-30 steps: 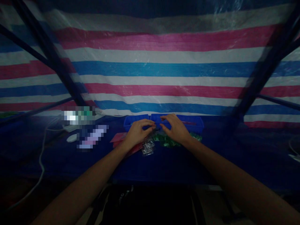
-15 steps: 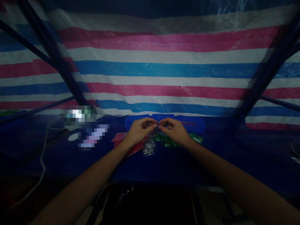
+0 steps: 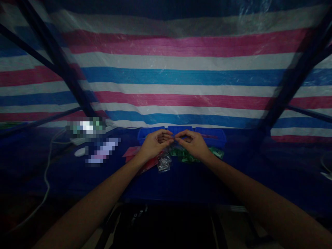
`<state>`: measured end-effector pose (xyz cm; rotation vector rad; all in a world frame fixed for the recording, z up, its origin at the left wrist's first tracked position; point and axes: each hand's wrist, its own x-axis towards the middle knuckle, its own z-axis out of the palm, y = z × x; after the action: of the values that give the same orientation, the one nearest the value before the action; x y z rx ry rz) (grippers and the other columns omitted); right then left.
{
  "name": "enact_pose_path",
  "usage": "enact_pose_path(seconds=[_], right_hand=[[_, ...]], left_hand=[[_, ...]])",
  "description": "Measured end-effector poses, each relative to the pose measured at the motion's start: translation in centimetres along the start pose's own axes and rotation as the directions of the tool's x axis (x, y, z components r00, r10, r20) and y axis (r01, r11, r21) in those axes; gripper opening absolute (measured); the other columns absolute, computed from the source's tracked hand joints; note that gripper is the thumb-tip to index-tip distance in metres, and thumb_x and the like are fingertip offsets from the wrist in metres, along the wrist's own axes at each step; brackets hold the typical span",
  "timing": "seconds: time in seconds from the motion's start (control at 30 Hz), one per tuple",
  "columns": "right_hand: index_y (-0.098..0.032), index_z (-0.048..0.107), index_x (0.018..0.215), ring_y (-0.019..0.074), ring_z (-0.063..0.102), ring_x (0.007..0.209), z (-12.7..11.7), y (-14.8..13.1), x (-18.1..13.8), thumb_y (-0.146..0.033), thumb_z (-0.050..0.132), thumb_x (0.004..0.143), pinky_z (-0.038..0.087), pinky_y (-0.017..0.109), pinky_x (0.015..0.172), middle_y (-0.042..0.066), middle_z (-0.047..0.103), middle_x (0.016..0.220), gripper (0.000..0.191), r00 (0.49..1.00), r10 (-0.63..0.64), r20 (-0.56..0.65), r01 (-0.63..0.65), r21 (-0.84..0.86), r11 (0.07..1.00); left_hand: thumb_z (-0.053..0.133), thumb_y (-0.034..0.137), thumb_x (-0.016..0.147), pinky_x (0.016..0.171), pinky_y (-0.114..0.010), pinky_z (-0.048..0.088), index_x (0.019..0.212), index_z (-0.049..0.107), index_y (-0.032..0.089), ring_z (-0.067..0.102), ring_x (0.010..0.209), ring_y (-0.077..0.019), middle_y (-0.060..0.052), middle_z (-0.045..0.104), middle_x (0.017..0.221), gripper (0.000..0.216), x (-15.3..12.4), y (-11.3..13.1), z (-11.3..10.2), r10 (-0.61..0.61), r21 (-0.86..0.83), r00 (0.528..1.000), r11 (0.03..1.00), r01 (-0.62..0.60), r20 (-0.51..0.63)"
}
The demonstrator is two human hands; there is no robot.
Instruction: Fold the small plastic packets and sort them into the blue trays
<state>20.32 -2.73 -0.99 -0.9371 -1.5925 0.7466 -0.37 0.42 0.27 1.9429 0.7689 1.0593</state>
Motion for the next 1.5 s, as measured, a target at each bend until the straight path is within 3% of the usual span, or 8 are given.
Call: enact_pose_path(seconds=[0.2, 0.5, 0.67, 0.77, 1.23, 1.5], right_hand=[[-0.020, 0.072, 0.097, 0.0200, 0.070, 0.082, 0.1, 0.4, 0.3, -0.039, 0.076, 0.079, 0.058, 0.037, 0.081, 0.006, 0.074, 0.095, 0.026, 0.998, -0.003, -0.062, 0.005, 0.022, 1.000], [-0.021, 0.071, 0.098, 0.0216, 0.070, 0.088, 0.2, 0.3, 0.2, -0.041, 0.075, 0.080, 0.058, 0.038, 0.082, 0.007, 0.074, 0.098, 0.027, 0.998, -0.023, -0.054, 0.024, 0.012, 1.000], [-0.022, 0.060, 0.124, 0.0218, 0.071, 0.093, 0.2, -0.3, 0.1, -0.039, 0.073, 0.082, 0.059, 0.038, 0.084, 0.007, 0.073, 0.100, 0.047, 0.998, -0.014, -0.065, 0.018, 0.073, 0.997], [-0.022, 0.058, 0.128, 0.0211, 0.071, 0.094, 0.2, -0.5, 0.1, -0.038, 0.072, 0.082, 0.058, 0.037, 0.085, 0.007, 0.072, 0.101, 0.051, 0.997, -0.021, -0.070, 0.025, 0.066, 0.997], [-0.020, 0.067, 0.110, 0.0213, 0.071, 0.091, 0.2, 0.3, 0.2, -0.041, 0.076, 0.080, 0.058, 0.039, 0.087, 0.006, 0.072, 0.094, 0.038, 0.998, 0.000, -0.059, 0.003, 0.063, 0.998], [-0.021, 0.064, 0.109, 0.0203, 0.070, 0.090, 0.2, 0.3, 0.3, -0.034, 0.076, 0.079, 0.058, 0.036, 0.084, 0.007, 0.072, 0.096, 0.035, 0.998, 0.012, -0.060, -0.005, 0.119, 0.993]], left_hand=[[0.073, 0.029, 0.083, 0.081, -0.038, 0.059, 0.113, 0.061, 0.019, 0.072, 0.086, -0.0201, -0.010, 0.073, 0.100, 0.033, 0.0, -0.2, 0.0, -0.019, 0.017, 1.000, 1.000, 0.020, -0.015], [0.073, 0.027, 0.083, 0.077, -0.033, 0.057, 0.105, 0.052, 0.020, 0.070, 0.083, -0.0171, -0.007, 0.071, 0.096, 0.031, 0.1, -0.7, 0.2, 0.027, 0.003, 0.998, 1.000, -0.027, -0.056], [0.074, 0.033, 0.082, 0.078, -0.035, 0.058, 0.103, 0.056, 0.021, 0.072, 0.082, -0.0188, -0.007, 0.074, 0.093, 0.030, 0.0, -0.2, 0.0, -0.016, 0.018, 0.998, 1.000, 0.017, -0.055], [0.072, 0.035, 0.084, 0.080, -0.036, 0.058, 0.106, 0.060, 0.020, 0.072, 0.085, -0.0196, -0.008, 0.075, 0.095, 0.029, -0.1, 0.1, -0.2, -0.009, 0.017, 1.000, 1.000, 0.009, -0.019], [0.070, 0.038, 0.086, 0.077, -0.035, 0.057, 0.099, 0.071, 0.018, 0.072, 0.082, -0.0198, -0.008, 0.076, 0.092, 0.024, -0.2, 0.4, -0.2, -0.013, 0.067, 0.999, 0.998, 0.011, 0.033], [0.066, 0.030, 0.088, 0.083, -0.036, 0.058, 0.106, 0.070, 0.018, 0.073, 0.087, -0.0192, -0.010, 0.076, 0.102, 0.022, -0.2, 0.1, 0.2, -0.017, -0.019, 0.999, 1.000, 0.018, 0.049]])
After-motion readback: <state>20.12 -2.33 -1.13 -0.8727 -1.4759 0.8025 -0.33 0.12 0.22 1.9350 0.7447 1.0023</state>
